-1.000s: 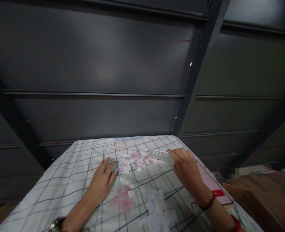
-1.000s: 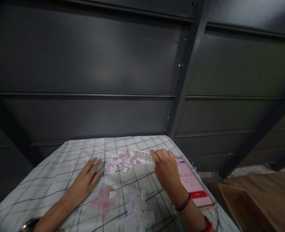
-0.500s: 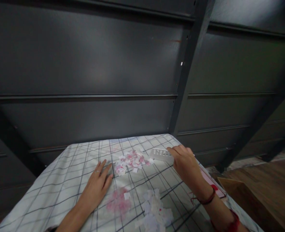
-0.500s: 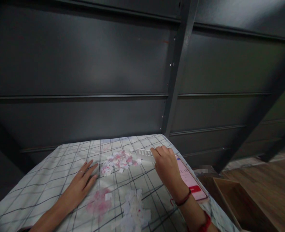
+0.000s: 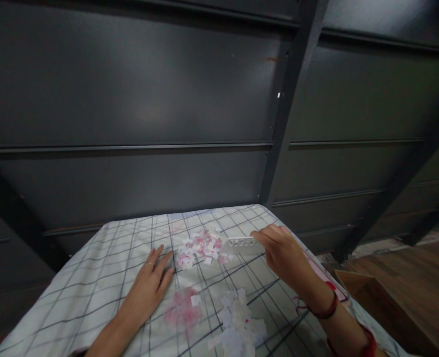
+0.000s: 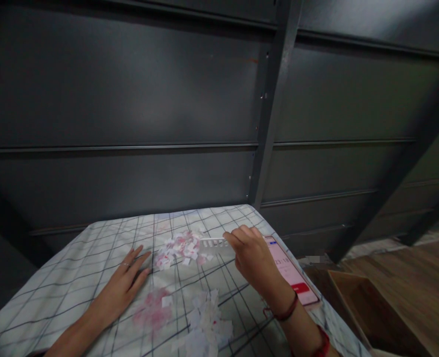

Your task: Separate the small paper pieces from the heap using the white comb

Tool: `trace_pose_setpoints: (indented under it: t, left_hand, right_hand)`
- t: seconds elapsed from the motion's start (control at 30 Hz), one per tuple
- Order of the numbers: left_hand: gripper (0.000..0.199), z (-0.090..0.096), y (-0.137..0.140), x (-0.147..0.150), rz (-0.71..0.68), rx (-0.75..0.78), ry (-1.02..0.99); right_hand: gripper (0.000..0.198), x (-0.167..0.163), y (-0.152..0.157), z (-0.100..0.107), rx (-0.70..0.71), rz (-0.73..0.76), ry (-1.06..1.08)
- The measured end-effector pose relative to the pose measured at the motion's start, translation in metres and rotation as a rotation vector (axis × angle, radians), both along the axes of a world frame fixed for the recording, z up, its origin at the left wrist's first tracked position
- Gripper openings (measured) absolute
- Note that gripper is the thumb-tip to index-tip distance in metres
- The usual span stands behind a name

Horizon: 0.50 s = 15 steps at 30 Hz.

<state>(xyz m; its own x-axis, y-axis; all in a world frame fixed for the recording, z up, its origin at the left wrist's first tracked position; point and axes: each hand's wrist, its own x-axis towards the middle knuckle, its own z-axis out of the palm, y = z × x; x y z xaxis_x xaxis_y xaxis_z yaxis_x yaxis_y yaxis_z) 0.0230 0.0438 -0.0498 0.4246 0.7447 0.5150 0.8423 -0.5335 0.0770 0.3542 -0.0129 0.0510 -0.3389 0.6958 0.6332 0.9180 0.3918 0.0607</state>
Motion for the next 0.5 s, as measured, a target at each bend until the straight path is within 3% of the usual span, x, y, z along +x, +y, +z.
trace_pose_setpoints:
  t: [0.23,0.5]
  left_hand:
    - [0.044,-0.0003,0.0004,0.0001,0.004,0.008,-0.009]
    - [0.042,0.001,-0.0006,0.0011,0.01,-0.003,-0.014]
  right_hand:
    - [0.036,-0.0072,-0.0054,0.0007,0.053,0.153,0.047]
    - [0.034,-0.0083,-0.0057,-0.0029,0.05,0.189,0.033]
